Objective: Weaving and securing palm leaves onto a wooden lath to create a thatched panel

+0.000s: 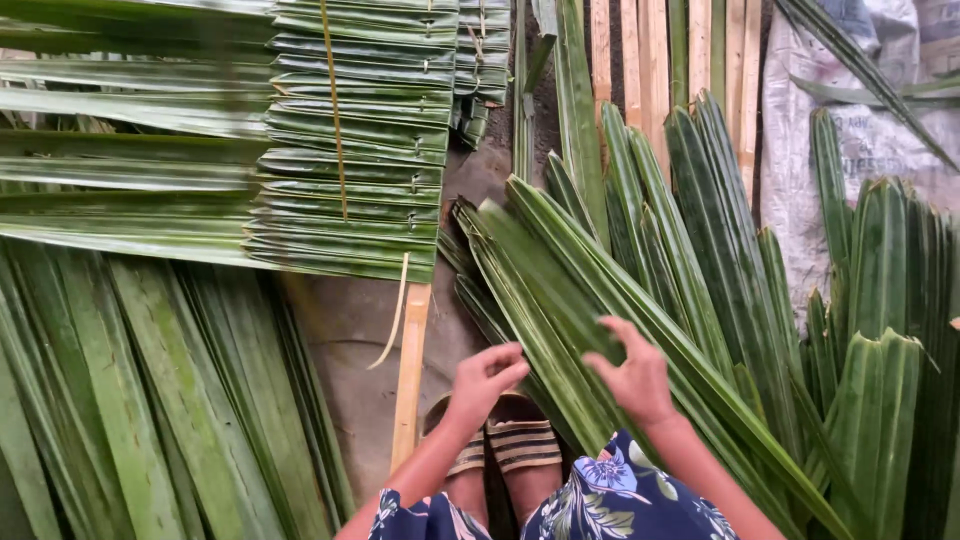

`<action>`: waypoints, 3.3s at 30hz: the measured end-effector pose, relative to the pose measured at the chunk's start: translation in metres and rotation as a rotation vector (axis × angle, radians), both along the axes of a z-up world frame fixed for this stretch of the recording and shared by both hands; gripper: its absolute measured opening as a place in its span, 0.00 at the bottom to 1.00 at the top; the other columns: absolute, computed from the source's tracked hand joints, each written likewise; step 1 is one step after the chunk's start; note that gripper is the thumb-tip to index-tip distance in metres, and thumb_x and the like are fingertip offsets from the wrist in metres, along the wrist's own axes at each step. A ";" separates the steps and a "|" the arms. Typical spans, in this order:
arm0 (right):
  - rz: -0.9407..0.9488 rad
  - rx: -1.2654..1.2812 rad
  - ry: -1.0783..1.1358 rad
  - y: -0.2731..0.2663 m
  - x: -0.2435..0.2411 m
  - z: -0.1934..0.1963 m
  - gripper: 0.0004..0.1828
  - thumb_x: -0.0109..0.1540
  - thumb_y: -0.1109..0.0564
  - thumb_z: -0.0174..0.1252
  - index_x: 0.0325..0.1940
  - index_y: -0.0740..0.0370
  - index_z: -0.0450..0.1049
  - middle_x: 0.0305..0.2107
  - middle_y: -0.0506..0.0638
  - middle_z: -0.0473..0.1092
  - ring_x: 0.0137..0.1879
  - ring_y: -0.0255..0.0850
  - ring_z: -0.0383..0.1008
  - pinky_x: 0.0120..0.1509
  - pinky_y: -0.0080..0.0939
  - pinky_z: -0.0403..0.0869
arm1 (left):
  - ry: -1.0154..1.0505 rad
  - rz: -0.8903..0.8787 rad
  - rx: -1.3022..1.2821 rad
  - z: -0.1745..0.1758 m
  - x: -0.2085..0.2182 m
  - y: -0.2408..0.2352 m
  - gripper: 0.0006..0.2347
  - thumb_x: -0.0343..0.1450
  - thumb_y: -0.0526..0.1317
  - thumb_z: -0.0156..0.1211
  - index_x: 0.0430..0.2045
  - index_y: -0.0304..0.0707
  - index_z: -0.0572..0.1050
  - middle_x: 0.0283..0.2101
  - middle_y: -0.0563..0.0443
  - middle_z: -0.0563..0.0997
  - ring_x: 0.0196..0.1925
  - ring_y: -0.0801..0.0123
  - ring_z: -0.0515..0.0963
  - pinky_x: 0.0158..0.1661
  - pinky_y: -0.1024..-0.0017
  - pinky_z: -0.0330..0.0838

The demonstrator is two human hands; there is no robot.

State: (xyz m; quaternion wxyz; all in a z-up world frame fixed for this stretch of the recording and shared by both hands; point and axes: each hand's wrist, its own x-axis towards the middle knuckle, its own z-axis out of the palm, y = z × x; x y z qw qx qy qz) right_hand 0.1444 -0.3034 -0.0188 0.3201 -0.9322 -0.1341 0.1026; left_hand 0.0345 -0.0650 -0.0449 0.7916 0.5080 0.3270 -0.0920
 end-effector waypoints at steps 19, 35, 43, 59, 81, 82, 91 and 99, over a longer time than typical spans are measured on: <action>0.235 -0.410 -0.675 0.041 0.085 -0.065 0.42 0.45 0.39 0.73 0.61 0.53 0.75 0.48 0.49 0.68 0.52 0.47 0.69 0.49 0.46 0.68 | 0.130 0.183 -0.261 -0.062 0.039 -0.026 0.14 0.65 0.37 0.76 0.41 0.26 0.82 0.37 0.38 0.86 0.35 0.55 0.87 0.32 0.61 0.85; -0.177 0.507 0.703 0.032 0.040 0.077 0.16 0.51 0.68 0.71 0.43 0.67 0.79 0.24 0.51 0.77 0.27 0.38 0.80 0.32 0.41 0.80 | -0.070 0.156 -0.326 -0.105 0.047 -0.044 0.11 0.62 0.34 0.78 0.32 0.26 0.83 0.30 0.38 0.85 0.30 0.58 0.86 0.29 0.66 0.83; -0.148 0.495 0.727 0.053 0.023 0.081 0.13 0.53 0.67 0.71 0.42 0.68 0.80 0.23 0.50 0.77 0.28 0.35 0.77 0.33 0.39 0.80 | -0.134 0.142 -0.350 -0.066 0.051 -0.046 0.09 0.62 0.32 0.78 0.28 0.24 0.83 0.28 0.37 0.84 0.29 0.58 0.86 0.28 0.66 0.83; -0.045 0.405 0.624 0.069 0.019 0.101 0.09 0.50 0.65 0.76 0.33 0.64 0.84 0.19 0.46 0.73 0.28 0.30 0.70 0.33 0.32 0.72 | -0.141 0.174 -0.271 -0.060 0.048 -0.042 0.11 0.60 0.33 0.81 0.28 0.26 0.83 0.26 0.40 0.84 0.27 0.62 0.85 0.26 0.70 0.82; 0.197 -0.283 1.110 -0.008 0.011 0.065 0.24 0.49 0.50 0.76 0.45 0.66 0.88 0.36 0.54 0.88 0.38 0.43 0.87 0.47 0.39 0.84 | 0.105 0.368 -0.131 0.059 -0.020 -0.026 0.14 0.62 0.35 0.76 0.10 0.48 0.72 0.20 0.66 0.72 0.22 0.83 0.68 0.24 0.76 0.64; 0.200 -0.285 1.108 0.017 0.017 0.078 0.24 0.49 0.50 0.76 0.45 0.66 0.88 0.36 0.54 0.88 0.38 0.43 0.87 0.47 0.39 0.84 | 0.103 0.372 -0.131 0.062 -0.023 -0.015 0.14 0.62 0.35 0.76 0.10 0.48 0.72 0.20 0.66 0.72 0.22 0.83 0.68 0.24 0.76 0.64; 0.618 -0.021 0.853 0.197 0.070 0.050 0.16 0.45 0.56 0.80 0.32 0.64 0.86 0.23 0.52 0.81 0.29 0.40 0.76 0.41 0.42 0.77 | 0.244 0.823 0.004 0.007 -0.008 0.128 0.24 0.56 0.36 0.80 0.41 0.20 0.77 0.39 0.39 0.79 0.39 0.61 0.78 0.43 0.61 0.73; 0.474 0.109 1.097 0.236 0.093 -0.038 0.15 0.45 0.61 0.80 0.33 0.61 0.84 0.22 0.48 0.79 0.27 0.35 0.77 0.34 0.34 0.76 | 0.006 0.963 0.092 -0.165 -0.010 0.162 0.17 0.56 0.29 0.82 0.36 0.26 0.82 0.38 0.39 0.85 0.38 0.68 0.82 0.44 0.63 0.79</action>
